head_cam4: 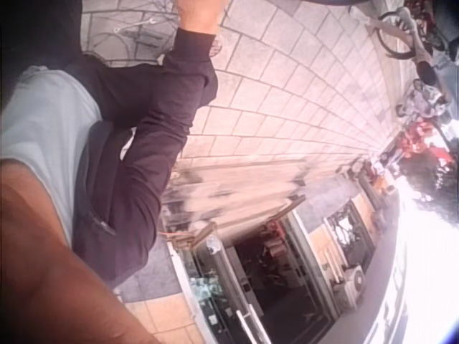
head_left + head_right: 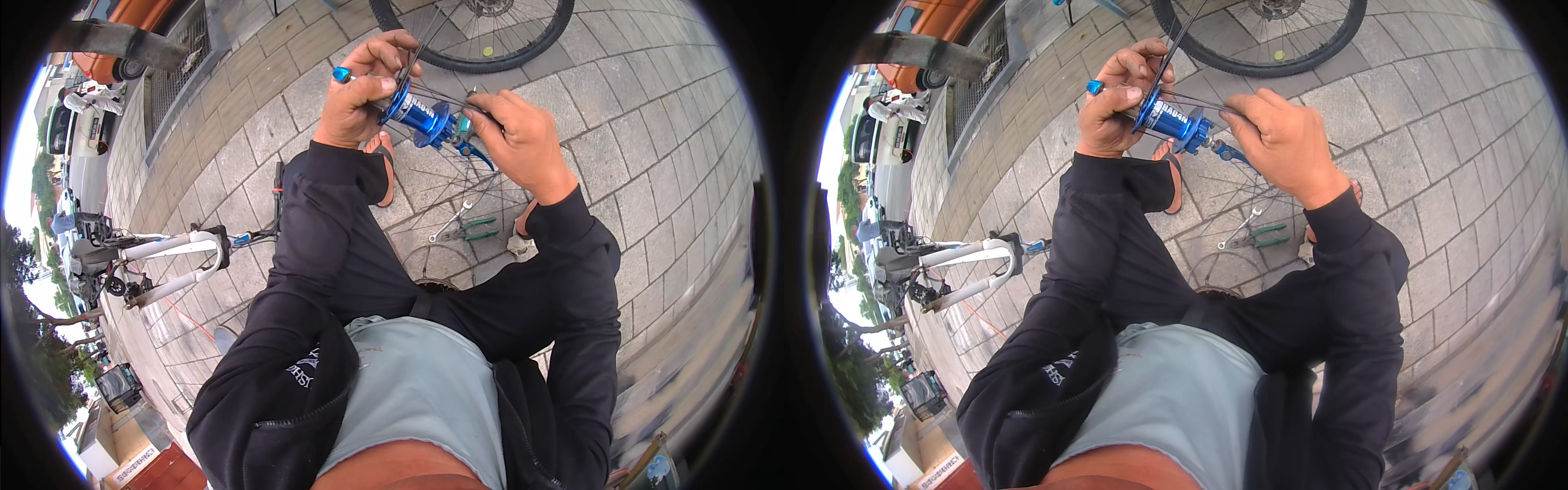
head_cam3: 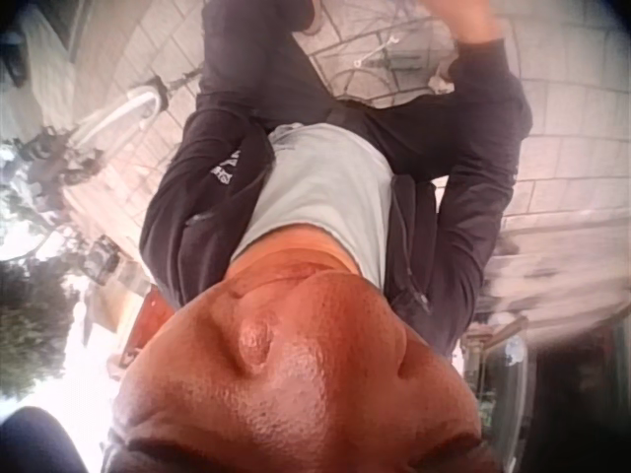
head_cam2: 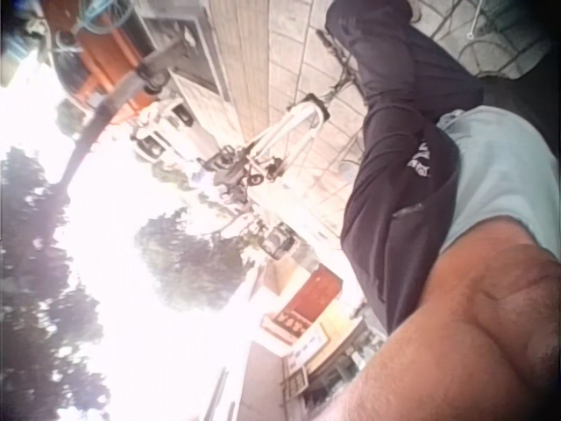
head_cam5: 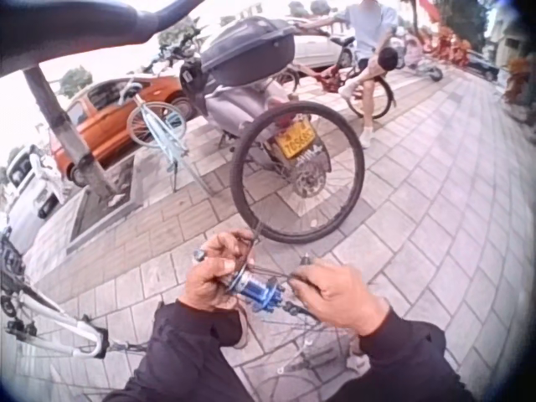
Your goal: The person assembles a bicycle hub by inserting and tightening spokes into a blue hub shell. They use a cordless drill to secure the spokes and a rag to wipe the hub surface.
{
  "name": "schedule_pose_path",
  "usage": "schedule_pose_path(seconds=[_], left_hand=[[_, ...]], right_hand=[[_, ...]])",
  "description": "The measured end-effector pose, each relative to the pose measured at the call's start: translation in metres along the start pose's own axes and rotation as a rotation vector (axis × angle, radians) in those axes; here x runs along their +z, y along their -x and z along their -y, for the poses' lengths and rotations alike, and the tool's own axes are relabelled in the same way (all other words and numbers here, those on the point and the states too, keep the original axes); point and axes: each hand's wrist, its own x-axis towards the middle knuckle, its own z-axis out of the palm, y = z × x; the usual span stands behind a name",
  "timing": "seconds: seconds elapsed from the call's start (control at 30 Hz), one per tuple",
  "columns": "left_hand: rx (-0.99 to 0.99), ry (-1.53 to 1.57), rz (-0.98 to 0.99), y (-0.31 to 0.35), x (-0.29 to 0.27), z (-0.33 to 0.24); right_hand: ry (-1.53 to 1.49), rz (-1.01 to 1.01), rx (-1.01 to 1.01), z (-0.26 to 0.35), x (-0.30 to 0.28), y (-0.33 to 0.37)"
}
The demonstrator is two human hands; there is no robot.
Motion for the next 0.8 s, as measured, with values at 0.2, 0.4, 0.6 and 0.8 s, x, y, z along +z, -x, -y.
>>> schedule_pose_path(seconds=[0.2, 0.4, 0.6, 0.8], left_hand=[[0.004, -0.096, -0.090, 0.002, 0.013, -0.004], [-0.168, -0.199, -0.389, -0.001, 0.025, 0.007], [0.201, -1.171, -0.684, 0.011, 0.029, 0.025], [-0.365, -0.667, -0.299, 0.025, 0.061, 0.047]], right_hand=[[0.076, -0.126, -0.048, 0.003, 0.002, 0.012], [0.024, -0.186, 0.082, -0.003, 0.011, 0.017], [-0.005, -0.221, 0.274, -0.007, 0.016, 0.018], [0.013, -0.271, 0.295, -0.016, 0.018, 0.015]])
